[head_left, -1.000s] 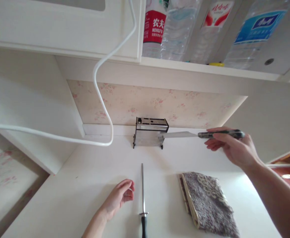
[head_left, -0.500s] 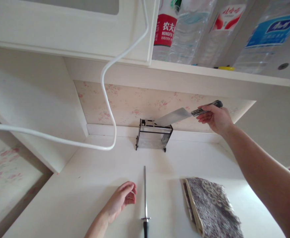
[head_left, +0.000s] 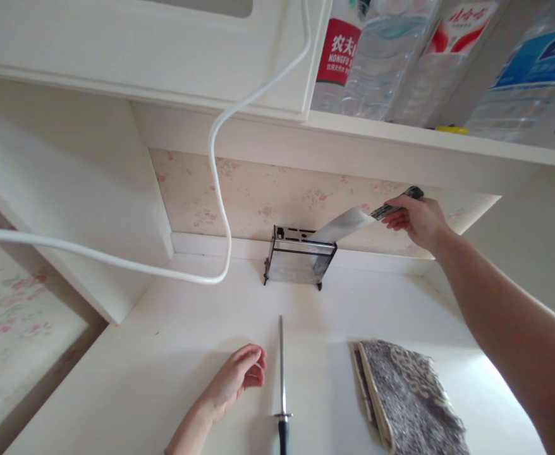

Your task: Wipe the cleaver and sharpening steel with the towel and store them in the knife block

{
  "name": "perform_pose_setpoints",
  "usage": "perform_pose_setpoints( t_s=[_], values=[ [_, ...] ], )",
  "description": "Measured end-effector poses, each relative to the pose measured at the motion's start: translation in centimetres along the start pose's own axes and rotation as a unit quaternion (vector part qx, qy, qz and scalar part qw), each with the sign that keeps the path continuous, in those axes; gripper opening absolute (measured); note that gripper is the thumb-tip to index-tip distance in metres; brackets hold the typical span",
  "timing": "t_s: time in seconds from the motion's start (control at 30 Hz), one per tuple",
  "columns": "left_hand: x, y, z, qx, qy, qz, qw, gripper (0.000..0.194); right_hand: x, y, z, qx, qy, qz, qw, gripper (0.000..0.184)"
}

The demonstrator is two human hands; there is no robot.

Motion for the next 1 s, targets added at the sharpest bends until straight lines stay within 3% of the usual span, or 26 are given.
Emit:
perform_pose_setpoints(
  t_s=[0.27,0.53,0.7,0.8,0.87,0.9,0.93,1.0],
  values=[
    [-0.1,0.0,-0.1,-0.003,0.002,-0.001,1.000,0.025,1.0,3.8,0.4,-0.063,0.009,-0.076,0.995,0.031],
    [-0.2,-0.1,-0.2,0.002,0.011,-0.003,1.000,0.025,4.9,8.7,0.1,-0.123,0.007,-0.192,0.974,0.028],
    [-0.4,0.1,0.1,0.016,0.014,0.021,1.000,0.024,6.8,9.7,-0.3,-0.122,0.018,-0.206,0.971,0.025],
    [-0.8,0.6,0.0,0.038,0.036,0.099,0.994,0.024,7.0,9.5,-0.4,-0.127,0.014,-0.206,0.970,0.029],
    [-1.0,1.1,-0.7,0.057,0.078,0.224,0.970,0.024,6.9,9.1,-0.7,-0.135,0.007,-0.201,0.970,0.034],
    [-1.1,1.4,-1.2,0.063,0.109,0.304,0.944,0.022,6.8,8.8,-1.0,-0.140,0.003,-0.197,0.970,0.038],
    [-1.0,1.7,-1.9,0.065,0.146,0.389,0.907,0.021,6.8,8.5,-1.5,-0.144,-0.004,-0.193,0.971,0.043],
    [-0.8,2.3,-3.4,0.042,0.226,0.551,0.802,0.028,7.2,7.6,-2.8,-0.146,-0.018,-0.179,0.973,0.055]
  ],
)
Point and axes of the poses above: each hand's wrist, its own z-axis towards the middle knuckle, its own y-axis out of the palm, x = y × z, the point moved 1 cm from there along z, towards the middle knuckle, and after that the axes turned 4 degrees about -y, right-handed, at the moved point
